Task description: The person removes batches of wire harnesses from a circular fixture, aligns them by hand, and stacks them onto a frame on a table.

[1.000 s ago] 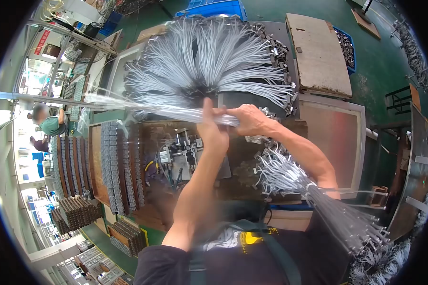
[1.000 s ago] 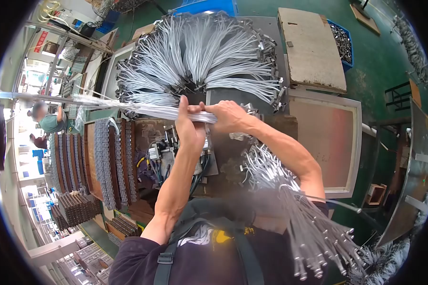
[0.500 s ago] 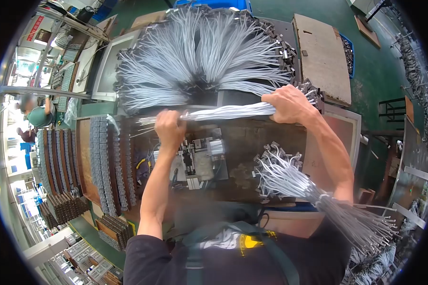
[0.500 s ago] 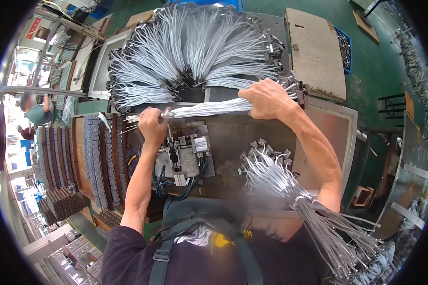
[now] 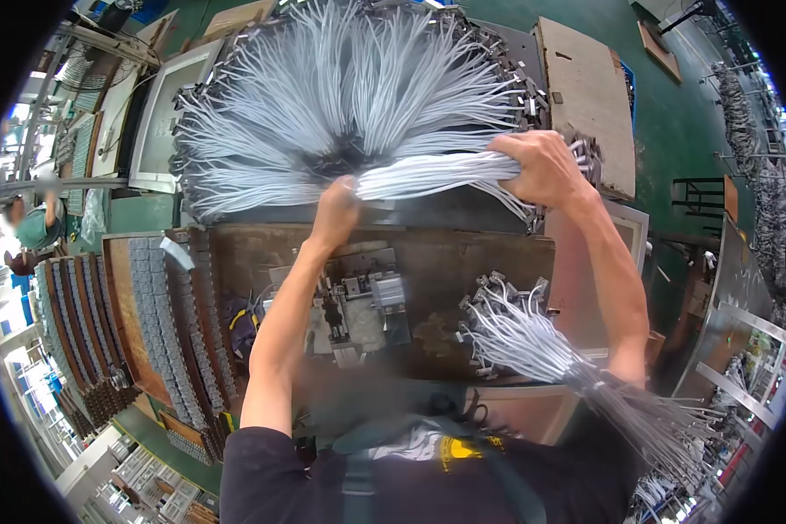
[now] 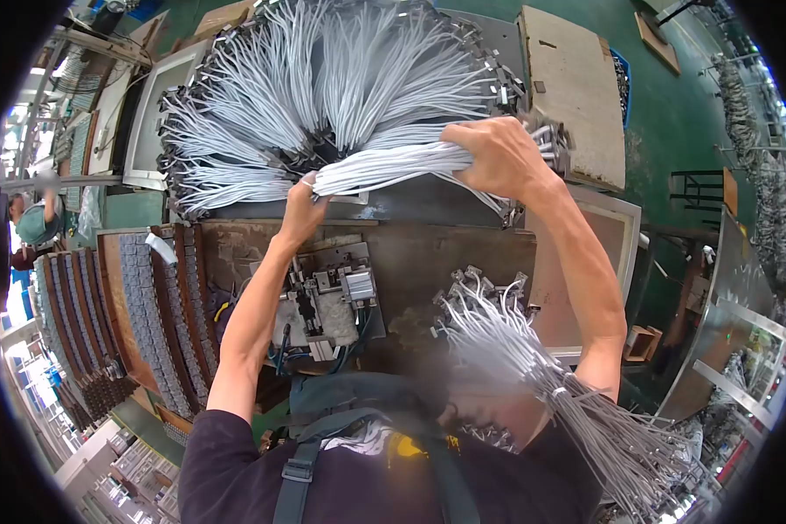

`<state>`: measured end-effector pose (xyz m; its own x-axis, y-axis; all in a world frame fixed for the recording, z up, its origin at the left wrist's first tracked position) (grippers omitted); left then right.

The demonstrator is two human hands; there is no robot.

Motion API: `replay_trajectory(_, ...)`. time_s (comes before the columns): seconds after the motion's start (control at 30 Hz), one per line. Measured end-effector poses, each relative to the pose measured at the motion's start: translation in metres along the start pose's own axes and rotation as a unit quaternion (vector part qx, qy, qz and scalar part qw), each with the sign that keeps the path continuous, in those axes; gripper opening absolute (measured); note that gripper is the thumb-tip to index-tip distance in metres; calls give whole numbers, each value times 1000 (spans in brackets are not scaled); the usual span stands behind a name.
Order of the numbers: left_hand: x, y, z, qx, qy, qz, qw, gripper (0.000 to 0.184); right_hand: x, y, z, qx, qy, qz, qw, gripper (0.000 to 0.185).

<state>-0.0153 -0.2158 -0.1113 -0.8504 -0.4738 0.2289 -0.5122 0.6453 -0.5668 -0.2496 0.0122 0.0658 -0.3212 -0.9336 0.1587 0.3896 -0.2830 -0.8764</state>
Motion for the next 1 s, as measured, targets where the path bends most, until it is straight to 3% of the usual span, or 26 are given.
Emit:
replay_trajectory(0.17, 0, 28, 25, 55, 36, -31, 997, 24, 38, 17, -26, -142, -111, 13, 983, 41)
replay_trajectory(0.23, 4, 39, 34, 95, 26, 41, 994, 35, 56, 18, -32, -153, -112, 36, 981, 40)
replay_trajectory(0.3, 11, 54, 45, 100, 20, 53, 993, 35, 75, 21, -36, -203, -188, -39, 960, 34)
replay_trajectory(0.33, 16, 64, 51, 80, 21, 13, 996, 34, 87, 23, -36, -220, -201, -54, 953, 26)
replay_trajectory(0.4, 23, 72, 42, 45, -31, -54, 997, 25, 110, 32, -45, -227, -210, -76, 948, 23)
replay_trajectory(0.47, 20, 81, 26, 62, -59, -92, 992, 25, 127, 41, -58, -232, -214, -109, 943, 17)
replay_trajectory(0.53, 13, 85, 6, 66, -98, -138, 983, 31, 131, 72, -86, -260, -211, -81, 939, 17)
replay_trajectory(0.63, 4, 88, 36, 106, -96, -95, 985, 29, 129, 99, -95, -271, -207, -36, 939, 18)
replay_trajectory(0.67, 6, 86, 48, 89, -124, -21, 988, 29, 128, 106, -95, -268, -198, -35, 942, 18)
replay_trajectory(0.83, 8, 78, 29, 103, -158, -39, 981, 33, 130, 113, -91, -274, -168, -51, 946, 14)
replay_trajectory(0.9, 14, 61, -11, 48, -77, -206, 974, 32, 130, 119, -89, -284, -157, -53, 944, 14)
replay_trajectory(0.97, 17, 63, -17, 26, -61, -231, 971, 26, 132, 124, -89, -295, -145, -57, 943, 13)
replay_trajectory(1.0, 24, 66, -16, 55, 9, -210, 976, 21, 133, 128, -90, -299, -152, -73, 939, 13)
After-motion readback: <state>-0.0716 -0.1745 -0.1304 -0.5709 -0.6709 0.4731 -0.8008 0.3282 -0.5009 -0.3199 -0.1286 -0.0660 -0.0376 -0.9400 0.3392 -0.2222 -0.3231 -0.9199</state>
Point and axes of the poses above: each hand's wrist, its own x-axis towards the middle knuckle, its own y-axis out of the palm, z = x × y, the point moved 4 cm from there along x, towards the middle knuckle, and after that the axes turned 4 degrees about -z, right-handed, at the moved point
